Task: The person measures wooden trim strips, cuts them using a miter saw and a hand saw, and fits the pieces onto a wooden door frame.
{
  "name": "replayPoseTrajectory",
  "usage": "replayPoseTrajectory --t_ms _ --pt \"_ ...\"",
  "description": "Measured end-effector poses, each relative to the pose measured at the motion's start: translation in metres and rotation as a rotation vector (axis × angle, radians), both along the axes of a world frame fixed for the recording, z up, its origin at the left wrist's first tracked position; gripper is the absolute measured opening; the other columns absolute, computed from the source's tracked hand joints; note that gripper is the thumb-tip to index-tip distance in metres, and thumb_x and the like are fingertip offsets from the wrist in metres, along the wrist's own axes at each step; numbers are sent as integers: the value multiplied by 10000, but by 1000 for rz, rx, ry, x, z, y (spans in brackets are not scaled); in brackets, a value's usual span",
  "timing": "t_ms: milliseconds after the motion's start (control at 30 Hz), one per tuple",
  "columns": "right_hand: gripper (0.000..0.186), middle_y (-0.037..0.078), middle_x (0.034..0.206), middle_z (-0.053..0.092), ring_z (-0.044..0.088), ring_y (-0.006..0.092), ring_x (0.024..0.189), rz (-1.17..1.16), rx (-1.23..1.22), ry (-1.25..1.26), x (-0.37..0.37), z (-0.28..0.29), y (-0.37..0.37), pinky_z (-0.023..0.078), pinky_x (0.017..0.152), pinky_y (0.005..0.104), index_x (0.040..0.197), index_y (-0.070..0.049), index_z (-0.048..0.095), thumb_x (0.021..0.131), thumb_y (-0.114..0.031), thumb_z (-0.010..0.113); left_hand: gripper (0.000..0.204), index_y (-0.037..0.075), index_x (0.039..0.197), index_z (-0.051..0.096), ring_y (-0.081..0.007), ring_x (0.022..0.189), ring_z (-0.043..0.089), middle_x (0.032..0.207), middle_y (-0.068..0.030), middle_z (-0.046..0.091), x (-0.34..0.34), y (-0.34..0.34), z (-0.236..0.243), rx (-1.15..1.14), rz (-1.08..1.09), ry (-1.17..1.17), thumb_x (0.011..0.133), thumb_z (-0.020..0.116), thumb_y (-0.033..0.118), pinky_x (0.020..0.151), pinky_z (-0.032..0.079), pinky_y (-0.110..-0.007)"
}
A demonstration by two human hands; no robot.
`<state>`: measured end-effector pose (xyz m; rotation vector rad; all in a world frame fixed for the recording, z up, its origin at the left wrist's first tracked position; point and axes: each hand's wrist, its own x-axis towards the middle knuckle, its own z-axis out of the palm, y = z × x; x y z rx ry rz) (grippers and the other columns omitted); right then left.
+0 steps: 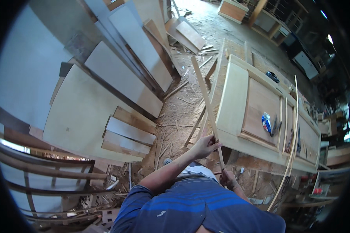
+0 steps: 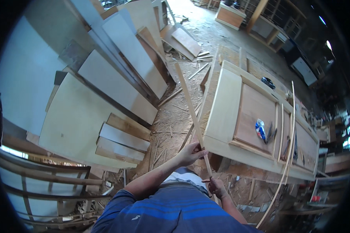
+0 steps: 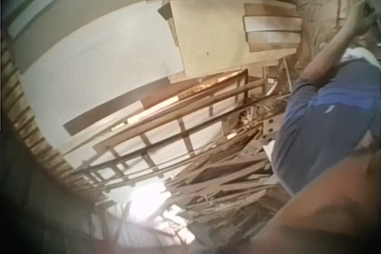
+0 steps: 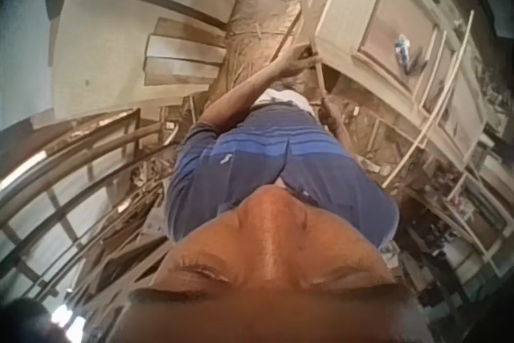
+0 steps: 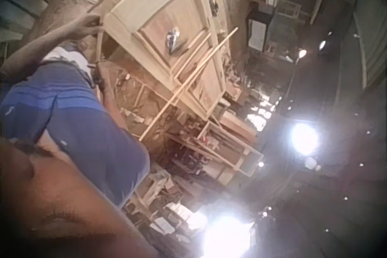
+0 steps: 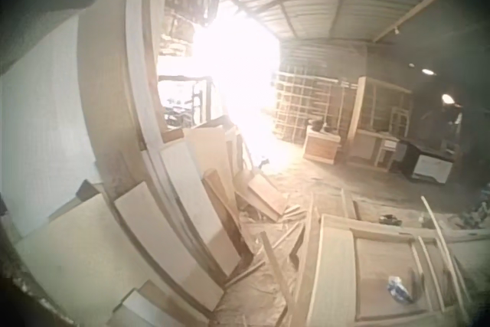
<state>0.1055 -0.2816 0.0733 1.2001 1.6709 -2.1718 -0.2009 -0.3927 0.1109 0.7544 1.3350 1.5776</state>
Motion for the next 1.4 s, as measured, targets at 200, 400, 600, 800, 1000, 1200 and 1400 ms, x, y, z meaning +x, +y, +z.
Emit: replayPoseTrajectory --t_ms 200,400,600,800,1000,1200,1400 --pt "904 -21 594 358 339 135 510 198 -718 -22 -32 -38 16 294 521 323 1264 66 736 1075 -743 379 455 -39 1153 709 -128 851 728 933 -72 770 -38 -17 6 -185 22 -104 996 825 372 756 602 -303" --pt "972 -13 565 387 376 140 491 296 -898 64 -74 -72 23 347 511 300 1283 81 720 1072 -774 310 487 -47 1025 760 -138 719 727 815 -89 766 -99 -7 25 -386 -32 41 965 845 429 672 598 -306" --pt "1001 -3 564 442 423 152 466 147 -1270 171 -115 -88 31 400 500 302 1291 109 706 1078 -772 279 528 -47 1008 772 -145 691 731 793 -89 747 -168 55 9 -438 -201 98 963 835 475 623 596 -318" --pt "1003 24 543 471 441 163 435 42 -1191 180 -187 -47 41 395 452 303 1138 91 732 1055 -809 298 509 -50 1043 768 -154 682 733 804 -88 752 -254 125 45 -542 -453 230 985 811 454 614 596 -317" --pt "901 7 551 456 429 139 441 -167 -917 143 -259 -1 57 380 442 284 1028 15 718 1047 -811 358 484 -49 1074 757 -150 776 769 907 -91 790 -316 192 35 -491 -455 83 1002 801 428 717 657 -316" --pt "779 5 617 494 471 123 525 -370 -685 -22 -335 28 84 389 492 276 976 -40 698 1033 -784 474 477 -75 1160 716 -190 832 796 1006 -125 782 -379 256 12 -414 -556 -74 1024 776 379 752 683 -338" --pt "727 12 655 540 493 125 559 -504 -473 -151 -429 38 132 413 540 282 965 -42 692 1027 -752 549 448 -62 1226 695 -202 883 797 1079 -142 778 -459 337 -20 -372 -634 -184 1036 765 337 778 679 -340"
